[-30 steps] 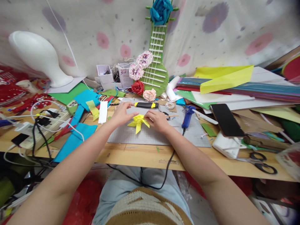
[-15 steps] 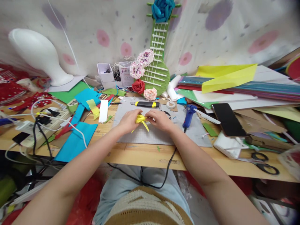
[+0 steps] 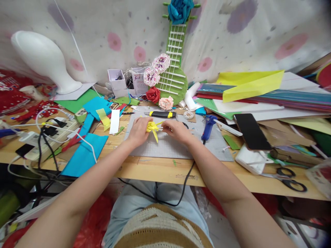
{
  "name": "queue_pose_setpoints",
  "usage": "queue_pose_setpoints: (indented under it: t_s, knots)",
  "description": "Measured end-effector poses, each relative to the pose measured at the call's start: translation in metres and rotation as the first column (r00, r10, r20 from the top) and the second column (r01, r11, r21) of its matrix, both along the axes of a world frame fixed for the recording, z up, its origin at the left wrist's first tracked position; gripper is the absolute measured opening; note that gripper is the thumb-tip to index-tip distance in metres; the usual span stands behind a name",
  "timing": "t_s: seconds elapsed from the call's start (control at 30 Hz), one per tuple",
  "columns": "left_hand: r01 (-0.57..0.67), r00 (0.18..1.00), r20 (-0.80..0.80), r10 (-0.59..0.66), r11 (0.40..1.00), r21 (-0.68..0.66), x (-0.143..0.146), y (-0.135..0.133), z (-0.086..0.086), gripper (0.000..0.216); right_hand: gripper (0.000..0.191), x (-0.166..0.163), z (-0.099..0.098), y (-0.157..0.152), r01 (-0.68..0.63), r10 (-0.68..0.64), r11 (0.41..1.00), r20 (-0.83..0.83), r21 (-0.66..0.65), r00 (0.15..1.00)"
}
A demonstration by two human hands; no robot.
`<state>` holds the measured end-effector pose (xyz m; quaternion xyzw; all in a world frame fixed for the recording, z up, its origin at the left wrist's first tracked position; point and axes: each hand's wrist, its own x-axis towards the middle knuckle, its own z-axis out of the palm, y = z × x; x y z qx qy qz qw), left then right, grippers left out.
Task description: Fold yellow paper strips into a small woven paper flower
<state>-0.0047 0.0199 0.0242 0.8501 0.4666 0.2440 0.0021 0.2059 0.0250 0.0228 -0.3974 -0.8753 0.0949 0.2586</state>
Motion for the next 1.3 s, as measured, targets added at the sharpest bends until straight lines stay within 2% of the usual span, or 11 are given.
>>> queue_pose_setpoints:
  t_s: [0.13, 0.3, 0.53, 0.67, 0.73, 0.83, 0.93, 1.0, 1.13, 1.23, 1.3]
  knots:
    - [-0.010, 1.000, -0.027, 0.010, 1.000, 0.017, -0.014, 0.004, -0.001, 0.047, 0.010, 0.006, 0.000, 0.004, 0.013, -0.014, 1.000, 0.052, 0.024, 0.999]
    - [-0.036, 0.998, 0.055, 0.035, 0.999, 0.020, -0.027, 0.009, -0.004, 0.045, 0.009, 0.013, 0.001, 0.008, 0.029, -0.029, 1.000, 0.060, 0.000, 0.998]
    - [0.234, 0.970, 0.044, -0.241, 0.964, 0.127, -0.033, 0.022, -0.012, 0.076, 0.006, 0.017, -0.001, 0.011, 0.128, -0.127, 0.990, -0.028, 0.059, 0.992]
    - [0.168, 0.983, 0.056, -0.173, 0.982, 0.083, -0.039, 0.027, -0.006, 0.101, 0.006, 0.019, -0.005, 0.014, 0.211, -0.206, 0.977, -0.114, 0.039, 0.972]
    - [0.099, 0.990, 0.098, -0.106, 0.993, 0.071, -0.048, 0.026, -0.004, 0.104, 0.007, 0.019, -0.007, 0.015, 0.245, -0.240, 0.969, -0.146, 0.017, 0.960]
    - [-0.053, 0.967, 0.255, 0.014, 0.988, 0.147, -0.059, 0.017, -0.007, 0.087, 0.008, 0.018, -0.008, 0.015, 0.282, -0.278, 0.959, -0.166, 0.004, 0.946]
    - [-0.228, 0.925, 0.357, 0.131, 0.942, 0.245, -0.058, 0.001, -0.013, 0.058, 0.010, 0.012, -0.009, 0.013, 0.289, -0.285, 0.957, -0.151, 0.009, 0.947]
    - [-0.219, 0.953, 0.268, 0.143, 0.935, 0.279, -0.046, -0.011, -0.019, 0.044, 0.013, 0.008, -0.009, 0.010, 0.284, -0.279, 0.959, -0.137, 0.018, 0.950]
    - [-0.046, 0.998, 0.063, 0.029, 0.956, 0.289, -0.012, -0.031, -0.028, 0.025, 0.016, -0.002, -0.012, 0.005, 0.260, -0.250, 0.964, -0.142, 0.055, 0.958]
    - [-0.089, 0.993, 0.096, 0.070, 0.974, 0.207, 0.001, -0.033, -0.032, 0.021, 0.017, -0.007, -0.016, 0.002, 0.234, -0.221, 0.968, -0.135, 0.095, 0.966]
    - [-0.053, 0.995, 0.092, 0.040, 0.988, 0.143, 0.001, -0.032, -0.031, 0.023, 0.017, -0.009, -0.017, 0.001, 0.227, -0.213, 0.969, -0.126, 0.102, 0.969]
